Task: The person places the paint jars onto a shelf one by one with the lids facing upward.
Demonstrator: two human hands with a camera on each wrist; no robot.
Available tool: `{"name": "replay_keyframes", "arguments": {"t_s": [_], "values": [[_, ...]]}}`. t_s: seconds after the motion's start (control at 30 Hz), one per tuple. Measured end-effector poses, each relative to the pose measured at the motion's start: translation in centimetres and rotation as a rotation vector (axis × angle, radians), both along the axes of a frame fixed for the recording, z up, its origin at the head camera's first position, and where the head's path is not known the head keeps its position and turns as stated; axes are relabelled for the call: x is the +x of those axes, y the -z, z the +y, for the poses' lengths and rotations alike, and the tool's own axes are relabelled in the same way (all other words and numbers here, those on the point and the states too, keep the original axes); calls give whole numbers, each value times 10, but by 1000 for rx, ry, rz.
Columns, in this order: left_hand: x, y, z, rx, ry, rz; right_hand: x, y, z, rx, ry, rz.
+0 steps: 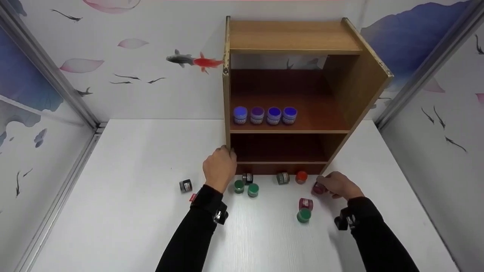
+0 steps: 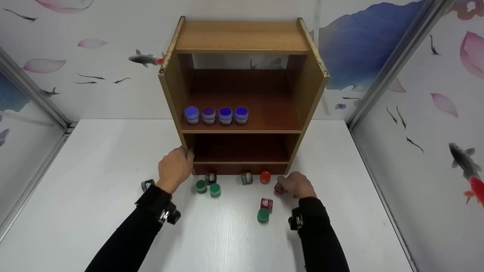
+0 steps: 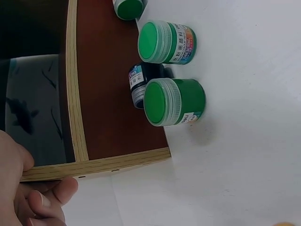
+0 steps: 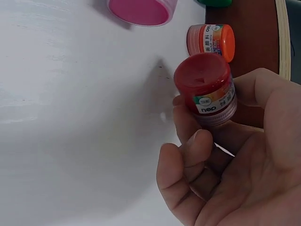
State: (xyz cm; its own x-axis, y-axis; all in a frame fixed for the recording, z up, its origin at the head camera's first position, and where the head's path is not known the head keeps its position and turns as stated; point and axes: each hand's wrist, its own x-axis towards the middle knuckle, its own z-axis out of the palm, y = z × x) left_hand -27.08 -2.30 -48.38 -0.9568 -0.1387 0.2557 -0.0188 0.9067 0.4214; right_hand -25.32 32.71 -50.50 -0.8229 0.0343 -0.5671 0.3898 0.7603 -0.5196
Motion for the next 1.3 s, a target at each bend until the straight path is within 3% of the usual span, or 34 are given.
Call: {"name": "replay_keyframes", "arguments": {"t_s": [0.23, 0.47, 0.77, 1.3], "values": [[2, -4, -1, 8, 11, -45, 3, -8, 4, -34, -50, 3], [3, -6, -1, 17, 11, -33, 5, -16, 5, -34, -91, 49], [1, -5, 0, 20, 8, -36, 5, -21, 4, 29, -171, 93], [3, -11, -3, 19, 24, -87, 10, -30, -3, 136, -173, 236]]}}
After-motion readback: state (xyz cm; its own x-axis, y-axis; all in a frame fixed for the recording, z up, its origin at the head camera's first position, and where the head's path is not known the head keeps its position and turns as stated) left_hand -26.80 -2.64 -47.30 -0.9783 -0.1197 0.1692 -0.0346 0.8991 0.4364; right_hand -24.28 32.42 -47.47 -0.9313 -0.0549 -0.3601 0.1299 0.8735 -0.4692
